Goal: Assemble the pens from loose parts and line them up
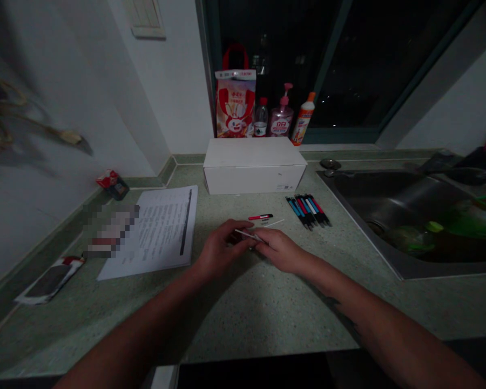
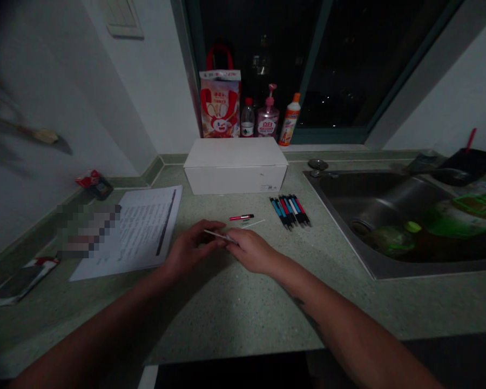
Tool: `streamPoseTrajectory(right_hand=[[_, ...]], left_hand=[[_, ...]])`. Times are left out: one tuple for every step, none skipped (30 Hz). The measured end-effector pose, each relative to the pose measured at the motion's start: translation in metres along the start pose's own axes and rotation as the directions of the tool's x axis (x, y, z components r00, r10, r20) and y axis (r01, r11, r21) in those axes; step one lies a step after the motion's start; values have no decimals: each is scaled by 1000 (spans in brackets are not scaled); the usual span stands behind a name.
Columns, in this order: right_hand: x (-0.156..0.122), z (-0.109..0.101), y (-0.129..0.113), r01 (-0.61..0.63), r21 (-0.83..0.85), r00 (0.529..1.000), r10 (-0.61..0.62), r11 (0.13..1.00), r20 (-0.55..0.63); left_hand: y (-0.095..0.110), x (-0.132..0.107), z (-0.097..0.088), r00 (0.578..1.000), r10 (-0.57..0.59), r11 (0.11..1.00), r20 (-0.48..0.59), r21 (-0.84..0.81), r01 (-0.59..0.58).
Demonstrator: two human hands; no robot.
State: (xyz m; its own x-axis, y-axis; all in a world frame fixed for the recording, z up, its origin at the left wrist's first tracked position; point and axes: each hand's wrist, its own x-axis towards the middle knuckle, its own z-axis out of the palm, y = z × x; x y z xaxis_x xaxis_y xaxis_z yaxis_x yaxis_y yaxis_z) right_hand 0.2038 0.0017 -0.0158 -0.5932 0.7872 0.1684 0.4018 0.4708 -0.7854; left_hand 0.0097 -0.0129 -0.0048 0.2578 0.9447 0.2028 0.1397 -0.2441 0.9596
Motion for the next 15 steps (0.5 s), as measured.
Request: streamPoseTrajectory(right_hand=[[1,1,0,-10,72,1000,11,997,-20],[1,1,-1,-26,145,998,33,989,-48],[2,0,-1,-49,221,995,68,974,-79],[2,0,-2,-77,302,987,115,950,-111],[2,-2,-3,-102,385,976,168,917,-142],[3,-5,-4,-117,466,960,220,877,-173],[3,-8,-4,-118,541,942,266,833,-204],[3,-12,-3,-105,603,925,301,791,-233],[3,-17,-2,-81,645,910,321,760,-263],[4,-22,0,-59,664,897,331,745,-292],[4,-27,3,-53,662,890,336,747,-309],[4,-31,7,-65,641,884,342,765,-318],[5,-34,11,-93,596,883,343,797,-322],[5,-36,16,-133,518,885,336,845,-322],[5,-36,19,-173,408,893,318,896,-319]], left_hand=[[0,0,0,1000,-23,999,-6,-33,23],[0,0,-1,999,-36,998,-20,-59,34],[0,1,-1,998,-41,997,-40,-74,37],[0,1,-2,997,-45,996,-62,-76,40],[0,2,-2,995,-52,997,-82,-65,46],[-1,2,-3,993,-61,997,-101,-48,57],[-1,3,-3,991,-71,997,-117,-34,68],[-2,4,-3,988,-80,997,-132,-24,78],[-3,4,-3,986,-87,996,-144,-20,85],[-3,5,-3,984,-92,996,-152,-21,90],[-4,5,-3,983,-93,996,-158,-23,91],[-5,5,-3,983,-95,996,-160,-22,92],[-6,5,-3,983,-95,995,-160,-15,94],[-7,5,-3,983,-94,995,-159,-5,95],[-8,5,-3,983,-92,996,-158,5,94]])
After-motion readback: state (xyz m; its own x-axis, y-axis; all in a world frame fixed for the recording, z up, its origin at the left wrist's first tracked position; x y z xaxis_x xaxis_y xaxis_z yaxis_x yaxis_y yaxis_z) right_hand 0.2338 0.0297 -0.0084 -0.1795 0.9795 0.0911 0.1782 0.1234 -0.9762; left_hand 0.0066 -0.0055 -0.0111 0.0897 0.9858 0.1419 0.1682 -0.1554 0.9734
